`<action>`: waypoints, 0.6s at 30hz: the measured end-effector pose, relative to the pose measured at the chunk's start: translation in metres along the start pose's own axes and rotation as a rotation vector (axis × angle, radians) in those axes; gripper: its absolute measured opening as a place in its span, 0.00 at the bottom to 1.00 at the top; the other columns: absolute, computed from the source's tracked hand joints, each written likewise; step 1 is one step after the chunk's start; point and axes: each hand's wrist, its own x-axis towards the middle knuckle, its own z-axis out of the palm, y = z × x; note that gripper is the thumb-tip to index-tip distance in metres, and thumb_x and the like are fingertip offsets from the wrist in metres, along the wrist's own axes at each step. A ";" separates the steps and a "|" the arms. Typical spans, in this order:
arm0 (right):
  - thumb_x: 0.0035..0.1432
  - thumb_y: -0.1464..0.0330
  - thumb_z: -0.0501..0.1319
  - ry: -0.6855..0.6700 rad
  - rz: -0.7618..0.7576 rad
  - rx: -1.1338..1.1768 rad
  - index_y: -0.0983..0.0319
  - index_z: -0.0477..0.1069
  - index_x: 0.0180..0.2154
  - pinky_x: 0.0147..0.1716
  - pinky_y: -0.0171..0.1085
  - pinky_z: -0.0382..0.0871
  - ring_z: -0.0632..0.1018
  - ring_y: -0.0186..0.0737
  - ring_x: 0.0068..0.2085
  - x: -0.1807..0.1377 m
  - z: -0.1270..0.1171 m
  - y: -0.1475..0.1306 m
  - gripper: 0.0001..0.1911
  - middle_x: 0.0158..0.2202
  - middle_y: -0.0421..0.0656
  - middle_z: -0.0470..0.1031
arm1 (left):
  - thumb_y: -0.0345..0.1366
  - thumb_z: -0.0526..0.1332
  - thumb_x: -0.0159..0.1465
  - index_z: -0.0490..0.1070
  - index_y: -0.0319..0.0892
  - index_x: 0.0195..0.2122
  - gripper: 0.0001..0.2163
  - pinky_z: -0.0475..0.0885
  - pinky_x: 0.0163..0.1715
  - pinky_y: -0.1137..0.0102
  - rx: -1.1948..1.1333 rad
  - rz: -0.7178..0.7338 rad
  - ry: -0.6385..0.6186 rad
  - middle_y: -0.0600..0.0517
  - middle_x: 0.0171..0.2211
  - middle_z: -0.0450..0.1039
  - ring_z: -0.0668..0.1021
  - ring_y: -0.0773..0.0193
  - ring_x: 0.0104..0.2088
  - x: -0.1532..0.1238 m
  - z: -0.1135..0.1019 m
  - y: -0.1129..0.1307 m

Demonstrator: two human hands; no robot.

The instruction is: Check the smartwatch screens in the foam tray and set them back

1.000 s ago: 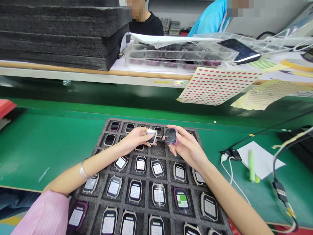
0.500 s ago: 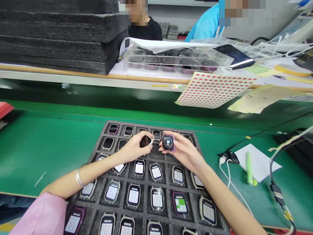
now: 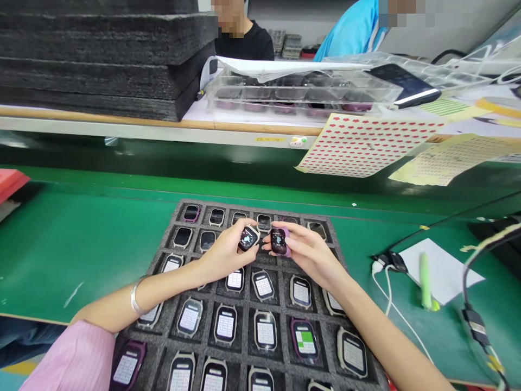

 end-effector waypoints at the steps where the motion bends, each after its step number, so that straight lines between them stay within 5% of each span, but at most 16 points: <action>1: 0.55 0.65 0.66 -0.004 -0.005 0.008 0.59 0.72 0.50 0.47 0.49 0.71 0.79 0.48 0.45 0.000 0.001 0.000 0.19 0.42 0.48 0.79 | 0.30 0.57 0.59 0.60 0.41 0.51 0.18 0.68 0.38 0.70 -0.002 0.004 0.002 0.51 0.37 0.69 0.73 0.63 0.35 0.000 0.000 0.000; 18: 0.54 0.67 0.67 -0.015 -0.028 -0.099 0.61 0.75 0.45 0.38 0.41 0.73 0.81 0.46 0.37 -0.006 0.004 -0.005 0.16 0.36 0.46 0.80 | 0.32 0.58 0.58 0.62 0.42 0.48 0.16 0.67 0.42 0.68 -0.048 -0.023 -0.076 0.50 0.41 0.69 0.72 0.60 0.40 -0.003 -0.004 0.004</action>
